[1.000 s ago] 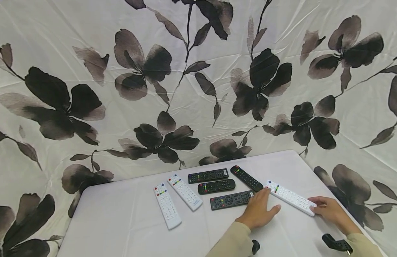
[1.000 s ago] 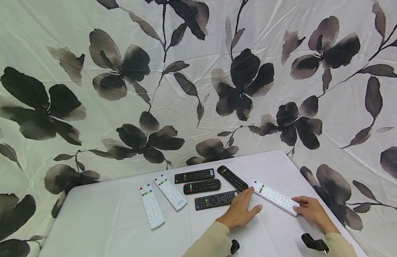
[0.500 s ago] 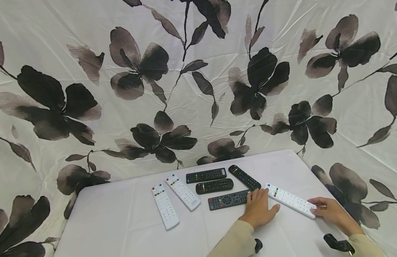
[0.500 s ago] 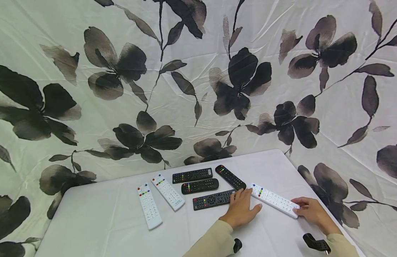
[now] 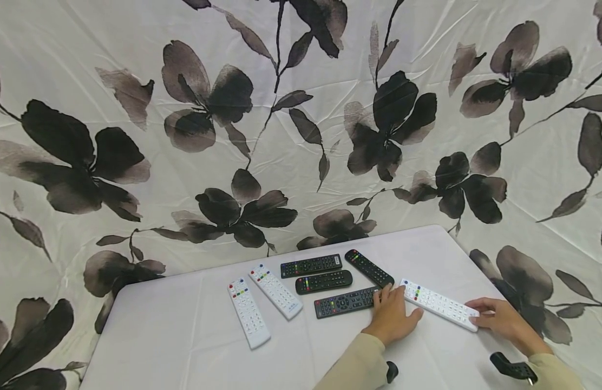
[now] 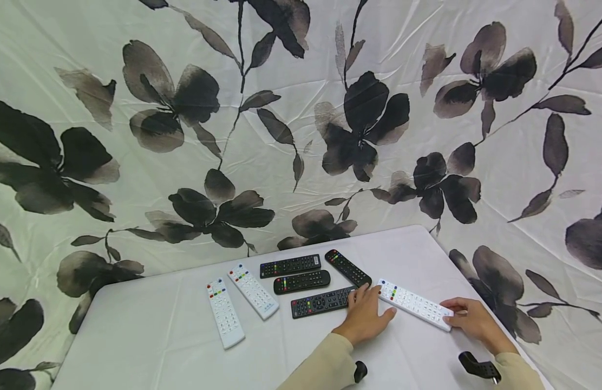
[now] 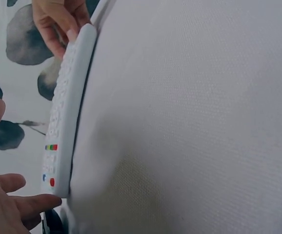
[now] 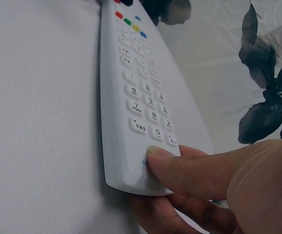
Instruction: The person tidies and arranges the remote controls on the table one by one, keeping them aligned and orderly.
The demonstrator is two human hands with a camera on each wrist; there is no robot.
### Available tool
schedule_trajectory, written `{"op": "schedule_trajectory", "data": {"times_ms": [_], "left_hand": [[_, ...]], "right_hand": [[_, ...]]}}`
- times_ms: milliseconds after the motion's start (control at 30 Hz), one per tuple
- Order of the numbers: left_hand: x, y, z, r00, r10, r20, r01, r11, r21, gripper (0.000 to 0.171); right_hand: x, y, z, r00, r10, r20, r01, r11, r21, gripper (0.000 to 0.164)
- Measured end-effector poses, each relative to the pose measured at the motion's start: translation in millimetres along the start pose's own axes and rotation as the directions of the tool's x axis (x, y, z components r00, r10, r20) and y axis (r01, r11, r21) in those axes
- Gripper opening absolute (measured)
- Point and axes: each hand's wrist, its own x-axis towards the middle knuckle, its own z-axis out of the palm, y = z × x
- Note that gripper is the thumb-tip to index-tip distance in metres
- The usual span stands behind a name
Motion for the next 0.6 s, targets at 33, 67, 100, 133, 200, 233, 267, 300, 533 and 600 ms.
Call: {"op": "schedule_trajectory", "data": {"times_ms": [33, 67, 100, 133, 200, 233, 267, 300, 533, 600], "left_hand": [[-0.6, 0.8, -1.4, 1.0, 0.003, -0.002, -0.003, 1.0, -0.005, 0.066], [-1.2, 1.6, -2.6, 1.0, 0.006, -0.006, -0.006, 1.0, -0.013, 0.065], [-2.1, 2.7, -4.1, 1.0, 0.009, -0.012, -0.009, 1.0, -0.022, 0.065], [-2.8, 3.6, -5.5, 1.0, 0.009, -0.02, -0.009, 0.999, -0.035, 0.064], [-3.9, 5.0, -7.8, 0.999, 0.009, -0.042, -0.011, 0.998, -0.065, 0.061], [-4.3, 5.3, -8.9, 0.998, 0.008, -0.055, -0.012, 0.997, -0.082, 0.06], [-4.8, 5.6, -10.1, 0.997, 0.013, -0.073, -0.021, 0.995, -0.101, 0.059], [-5.2, 5.9, -11.2, 0.996, 0.014, -0.089, -0.025, 0.992, -0.12, 0.058], [-6.1, 1.7, -19.5, 0.992, -0.044, -0.117, -0.006, 0.92, -0.391, 0.056], [-6.2, -1.0, -22.4, 0.991, -0.075, -0.115, 0.01, 0.875, -0.485, 0.057]], "right_hand": [[0, 0, 0, 1.0, -0.002, -0.002, 0.002, 1.0, 0.0, 0.049], [-1, 1, -1, 1.0, -0.002, -0.006, 0.002, 1.0, 0.004, 0.049], [-1, 1, -1, 1.0, -0.002, -0.012, 0.002, 1.0, 0.007, 0.05], [-2, 1, -2, 1.0, -0.004, -0.014, 0.004, 1.0, 0.011, 0.052], [-3, 0, -3, 1.0, -0.001, -0.025, 0.002, 1.0, 0.019, 0.054], [-4, 0, -3, 1.0, 0.003, -0.029, -0.002, 1.0, 0.025, 0.055], [-5, 0, -4, 1.0, 0.004, -0.031, -0.003, 0.999, 0.033, 0.057], [-6, -1, -5, 1.0, 0.001, -0.031, 0.0, 0.999, 0.041, 0.058], [-13, -11, -12, 0.999, -0.033, -0.024, 0.036, 0.99, 0.134, 0.06], [-15, -15, -12, 0.999, -0.042, -0.015, 0.044, 0.984, 0.172, 0.062]]}}
